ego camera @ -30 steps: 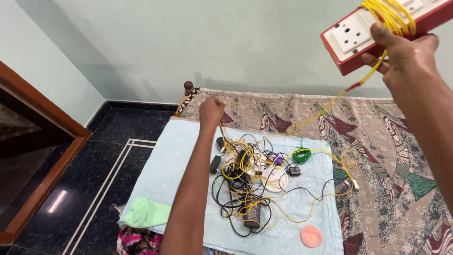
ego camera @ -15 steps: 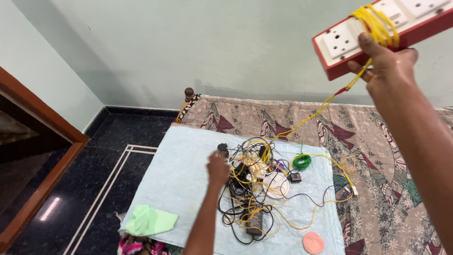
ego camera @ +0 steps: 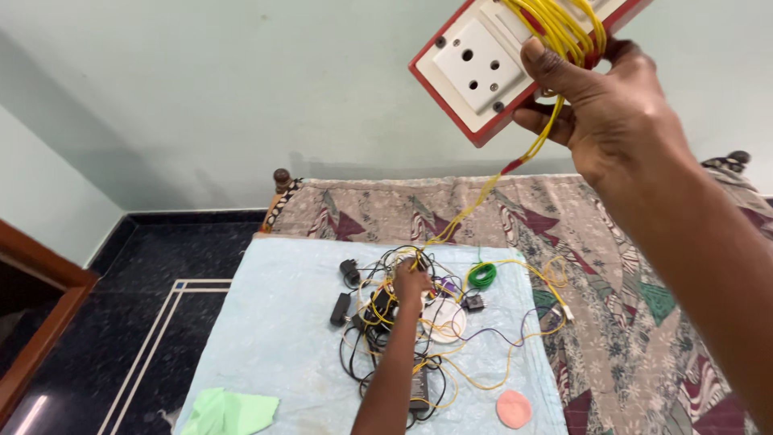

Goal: The person organizes a pile of tangled cables and power adapters on a bed. They wrap a yellow extension cord around a red power strip, then coil a black charger cable and a purple adapter cable, placing each neatly on the bed.

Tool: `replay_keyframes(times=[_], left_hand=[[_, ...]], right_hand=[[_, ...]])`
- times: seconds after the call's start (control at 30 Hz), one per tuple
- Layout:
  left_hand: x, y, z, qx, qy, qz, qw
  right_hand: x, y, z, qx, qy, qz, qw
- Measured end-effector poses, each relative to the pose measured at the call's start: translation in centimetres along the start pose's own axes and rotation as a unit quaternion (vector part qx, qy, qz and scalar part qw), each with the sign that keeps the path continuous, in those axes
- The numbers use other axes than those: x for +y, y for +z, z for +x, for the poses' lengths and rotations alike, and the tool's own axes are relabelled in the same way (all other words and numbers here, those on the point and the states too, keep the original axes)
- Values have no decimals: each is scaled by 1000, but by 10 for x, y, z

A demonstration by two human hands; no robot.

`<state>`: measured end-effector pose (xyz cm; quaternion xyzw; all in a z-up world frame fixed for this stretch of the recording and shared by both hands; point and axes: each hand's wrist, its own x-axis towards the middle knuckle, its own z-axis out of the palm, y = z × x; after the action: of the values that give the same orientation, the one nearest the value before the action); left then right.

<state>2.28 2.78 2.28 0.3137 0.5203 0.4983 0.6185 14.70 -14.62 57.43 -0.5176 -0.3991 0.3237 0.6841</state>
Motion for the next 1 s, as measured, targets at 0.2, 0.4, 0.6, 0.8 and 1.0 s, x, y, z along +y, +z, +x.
replay_keyframes(times=[0.2, 0.4, 0.6, 0.8, 1.0], left_hand=[[26, 41, 0, 16, 209, 56, 976], [117, 14, -82, 68, 264, 586, 763], [162, -47, -70, 94, 404, 682, 602], [167, -148, -20, 190, 356, 517, 755], [137, -180, 27, 27, 156, 368, 916]], right_hand=[[-28, -8, -33, -23, -28, 1, 999], [-28, -27, -20, 11, -61, -54, 997], [32, -72, 36, 95, -5, -23, 995], [82, -117, 33, 50, -3, -39, 998], [104, -141, 25, 35, -73, -216, 973]])
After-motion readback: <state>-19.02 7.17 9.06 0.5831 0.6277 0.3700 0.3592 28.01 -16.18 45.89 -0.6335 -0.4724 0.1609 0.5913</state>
